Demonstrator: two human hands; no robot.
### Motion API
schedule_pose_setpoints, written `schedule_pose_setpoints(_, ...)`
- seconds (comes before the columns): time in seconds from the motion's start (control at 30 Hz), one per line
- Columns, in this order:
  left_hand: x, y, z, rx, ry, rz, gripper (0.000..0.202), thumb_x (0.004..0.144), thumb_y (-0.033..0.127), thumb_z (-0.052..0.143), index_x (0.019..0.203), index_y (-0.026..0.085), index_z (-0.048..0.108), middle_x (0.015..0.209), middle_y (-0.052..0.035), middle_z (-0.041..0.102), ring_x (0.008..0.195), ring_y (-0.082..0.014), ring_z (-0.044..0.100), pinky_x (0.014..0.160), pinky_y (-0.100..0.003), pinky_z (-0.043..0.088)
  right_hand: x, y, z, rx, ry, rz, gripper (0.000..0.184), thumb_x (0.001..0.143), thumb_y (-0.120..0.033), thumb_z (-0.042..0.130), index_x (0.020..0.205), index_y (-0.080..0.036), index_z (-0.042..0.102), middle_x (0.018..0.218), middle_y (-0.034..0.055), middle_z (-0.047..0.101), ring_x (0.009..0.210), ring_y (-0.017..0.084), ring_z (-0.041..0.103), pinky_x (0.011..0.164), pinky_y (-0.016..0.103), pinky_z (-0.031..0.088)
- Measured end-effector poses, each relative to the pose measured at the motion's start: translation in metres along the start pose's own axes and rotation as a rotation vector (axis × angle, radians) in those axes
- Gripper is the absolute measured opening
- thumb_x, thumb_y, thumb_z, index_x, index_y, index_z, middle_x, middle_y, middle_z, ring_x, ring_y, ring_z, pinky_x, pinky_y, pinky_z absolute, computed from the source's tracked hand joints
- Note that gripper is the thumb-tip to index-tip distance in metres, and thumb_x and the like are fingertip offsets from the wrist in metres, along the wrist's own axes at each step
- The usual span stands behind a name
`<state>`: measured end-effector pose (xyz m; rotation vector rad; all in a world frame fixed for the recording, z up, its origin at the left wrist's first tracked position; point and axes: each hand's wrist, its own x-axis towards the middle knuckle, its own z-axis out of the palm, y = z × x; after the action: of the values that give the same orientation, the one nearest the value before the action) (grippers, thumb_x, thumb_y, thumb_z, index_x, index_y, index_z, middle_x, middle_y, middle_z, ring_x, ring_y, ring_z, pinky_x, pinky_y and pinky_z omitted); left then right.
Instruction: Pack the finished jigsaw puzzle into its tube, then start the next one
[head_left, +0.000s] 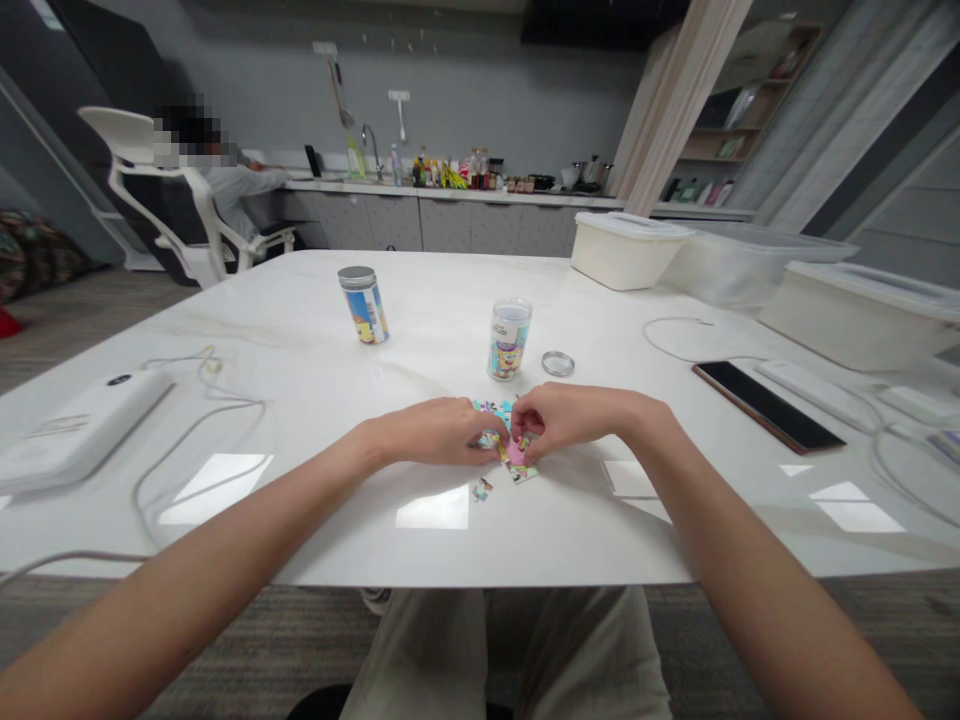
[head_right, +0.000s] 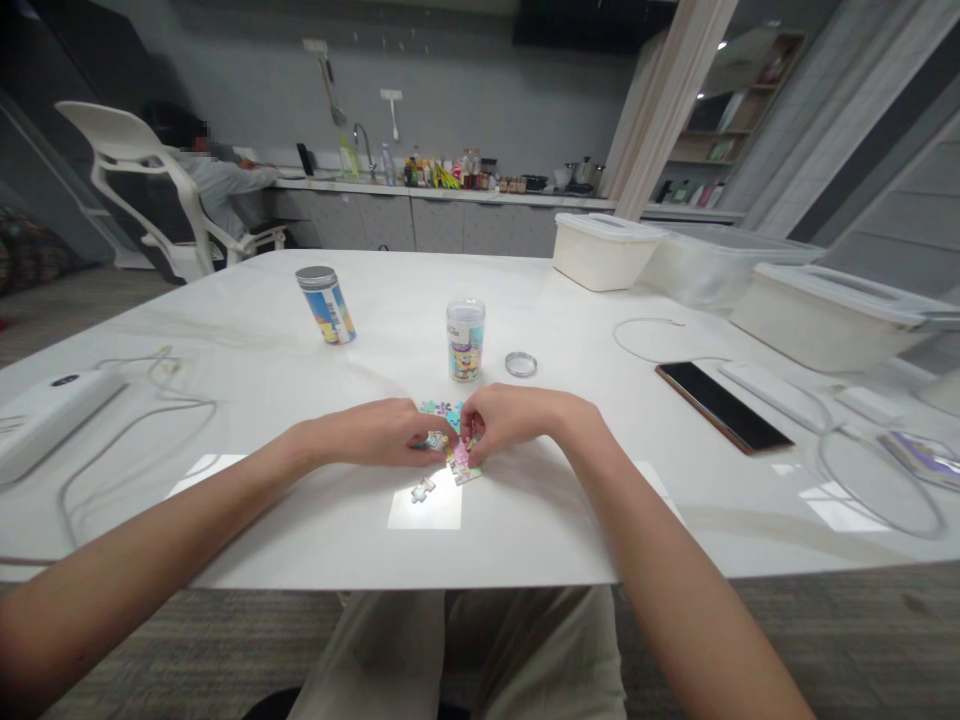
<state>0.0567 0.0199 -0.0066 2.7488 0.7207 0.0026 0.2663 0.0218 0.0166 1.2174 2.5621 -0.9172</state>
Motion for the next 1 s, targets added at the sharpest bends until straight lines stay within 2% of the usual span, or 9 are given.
schedule_pose_setpoints(0.3,0.0,0.001,-0.002,-0.095,-0.076,-0.079,0.02,0.09,0.031,0.053,0.105,0.022,0.062,0.071,-0.0009,0.064,0.059,-0.0128,0.054,0.054,-0.023,0.033,-0.001,-0.001,0.001,-0.008,-0.044,0.0,0.022,0.071,-0.037,0.065,0.075,-0.019,0.056,0.069,-0.0031,0.052,0.06,0.011,0.044,0.053,0.026,0.032)
schedule_pose_setpoints(0.6,-0.001,-0.002,-0.003,-0.008,-0.062,-0.075,0.021,0.092,0.029,0.049,0.107,0.024,0.063,0.064,0.0001,0.06,0.056,-0.0132,0.052,0.054,-0.024,0.032,-0.003,0.002,-0.001,-0.026,-0.045,-0.002,0.018,0.076,-0.035,0.061,0.073,-0.018,0.056,0.068,-0.0017,0.055,0.06,0.012,0.047,0.055,0.025,0.035)
schedule_pose_setpoints(0.7,-0.001,-0.001,-0.004,-0.012,-0.071,-0.07,0.02,0.092,0.027,0.049,0.106,0.023,0.064,0.064,0.0,0.061,0.056,-0.0129,0.052,0.055,-0.024,0.033,-0.004,0.006,-0.002,-0.061,-0.001,0.015,0.018,0.077,-0.035,0.06,0.081,-0.018,0.059,0.073,0.0002,0.058,0.062,0.013,0.049,0.057,0.026,0.036)
schedule_pose_setpoints(0.83,-0.001,-0.001,-0.003,-0.026,-0.065,-0.073,0.018,0.093,0.03,0.051,0.104,0.02,0.061,0.07,-0.0019,0.064,0.061,-0.0139,0.056,0.055,-0.024,0.034,-0.004,0.006,-0.004,-0.076,0.072,-0.001,0.029,0.077,-0.039,0.063,0.095,-0.017,0.06,0.081,0.0021,0.059,0.064,0.013,0.048,0.056,0.025,0.035)
schedule_pose_setpoints(1.0,-0.001,-0.002,-0.003,-0.034,-0.037,-0.041,0.018,0.091,0.03,0.052,0.105,0.02,0.058,0.072,-0.0011,0.064,0.058,-0.0128,0.055,0.054,-0.024,0.033,0.001,-0.004,0.0,0.028,0.028,-0.123,0.034,0.08,-0.045,0.062,0.099,-0.018,0.065,0.077,0.0011,0.059,0.063,0.012,0.049,0.058,0.024,0.036)
